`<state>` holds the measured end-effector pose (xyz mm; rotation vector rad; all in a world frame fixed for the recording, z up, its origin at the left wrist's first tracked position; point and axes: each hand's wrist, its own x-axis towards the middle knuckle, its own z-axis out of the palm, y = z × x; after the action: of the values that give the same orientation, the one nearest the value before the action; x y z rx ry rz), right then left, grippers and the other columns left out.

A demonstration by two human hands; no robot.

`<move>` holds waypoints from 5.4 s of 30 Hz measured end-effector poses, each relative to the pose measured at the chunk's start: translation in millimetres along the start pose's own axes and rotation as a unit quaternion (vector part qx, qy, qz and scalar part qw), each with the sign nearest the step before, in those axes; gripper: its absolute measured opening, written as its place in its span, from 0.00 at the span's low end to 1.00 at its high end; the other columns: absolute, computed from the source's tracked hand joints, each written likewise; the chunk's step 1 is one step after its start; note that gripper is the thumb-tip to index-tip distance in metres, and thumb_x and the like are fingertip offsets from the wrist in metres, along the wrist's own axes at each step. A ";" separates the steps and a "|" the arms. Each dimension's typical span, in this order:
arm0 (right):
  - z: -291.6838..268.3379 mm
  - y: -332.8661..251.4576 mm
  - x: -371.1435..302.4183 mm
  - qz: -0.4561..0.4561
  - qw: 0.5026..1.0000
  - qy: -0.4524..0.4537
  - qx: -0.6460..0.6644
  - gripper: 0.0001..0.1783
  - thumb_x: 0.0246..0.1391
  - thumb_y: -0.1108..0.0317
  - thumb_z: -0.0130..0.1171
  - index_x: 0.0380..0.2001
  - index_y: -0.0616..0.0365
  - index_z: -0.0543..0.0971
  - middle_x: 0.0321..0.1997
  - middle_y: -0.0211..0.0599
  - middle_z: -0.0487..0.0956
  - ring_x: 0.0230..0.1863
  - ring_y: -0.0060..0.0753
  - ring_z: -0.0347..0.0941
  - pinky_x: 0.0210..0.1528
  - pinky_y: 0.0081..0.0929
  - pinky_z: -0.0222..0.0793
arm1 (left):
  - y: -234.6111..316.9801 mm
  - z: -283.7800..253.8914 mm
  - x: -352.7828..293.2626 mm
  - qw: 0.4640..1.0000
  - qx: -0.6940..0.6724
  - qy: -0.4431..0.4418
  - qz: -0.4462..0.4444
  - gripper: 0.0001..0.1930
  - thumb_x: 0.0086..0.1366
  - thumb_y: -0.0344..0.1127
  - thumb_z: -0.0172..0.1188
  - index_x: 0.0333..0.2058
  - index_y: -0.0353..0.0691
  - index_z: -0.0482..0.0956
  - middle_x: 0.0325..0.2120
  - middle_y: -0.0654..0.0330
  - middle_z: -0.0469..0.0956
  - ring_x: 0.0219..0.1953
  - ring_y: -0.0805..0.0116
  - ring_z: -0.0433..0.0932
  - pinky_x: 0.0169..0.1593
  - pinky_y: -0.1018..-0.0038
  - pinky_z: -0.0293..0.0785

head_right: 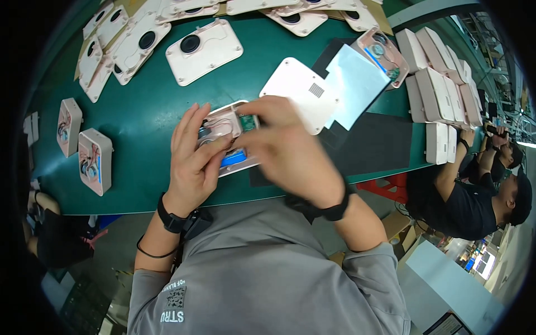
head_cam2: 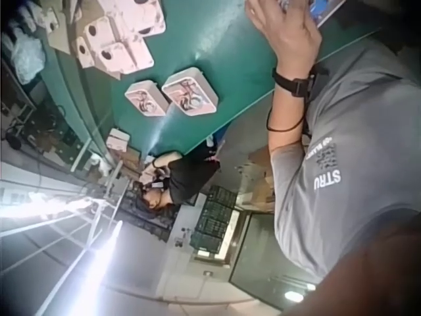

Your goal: The person assembles speakers by arranging the internal wires and circuit board within a pink housing and pressing a back cover onto the unit. Once closed, the person places the completed speaker onto a stack and picks up a new housing to repeat the process.

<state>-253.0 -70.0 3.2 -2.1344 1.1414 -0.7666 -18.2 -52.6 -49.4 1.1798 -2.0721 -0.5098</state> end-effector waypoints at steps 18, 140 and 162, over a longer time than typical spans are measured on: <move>-51.3 63.7 -67.3 0.324 0.831 0.335 0.305 0.25 0.73 0.61 0.61 0.64 0.68 0.75 0.57 0.43 0.84 0.51 0.27 0.83 0.55 0.26 0.79 | -5.3 1.4 -6.4 0.997 -0.036 -0.031 -0.062 0.42 0.57 0.29 0.73 0.69 0.37 0.63 0.67 0.41 0.65 0.65 0.37 0.66 0.65 0.47 0.62; -73.9 10.4 -26.5 0.175 0.969 0.153 -0.078 0.18 0.59 0.72 0.69 0.51 0.65 0.80 0.47 0.44 0.82 0.45 0.41 0.80 0.50 0.33 0.76 | -101.9 -152.8 -92.2 0.840 0.408 0.151 -0.325 0.67 0.48 0.48 0.85 0.75 0.28 0.46 0.71 0.35 0.59 0.72 0.32 0.57 0.74 0.48 0.55; -37.9 26.1 -4.1 0.222 0.938 0.072 -0.257 0.05 0.62 0.73 0.63 0.38 0.63 0.79 0.40 0.50 0.80 0.37 0.56 0.79 0.40 0.46 0.75 | 2.4 -15.6 -3.0 0.998 -0.014 -0.043 -0.047 0.67 0.36 0.40 0.90 0.72 0.36 0.53 0.66 0.45 0.67 0.66 0.40 0.68 0.68 0.48 0.66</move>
<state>-295.6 -87.0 8.3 -2.1009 1.9932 -0.4482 -7.2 -48.8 -38.4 1.2624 -2.0827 -0.6428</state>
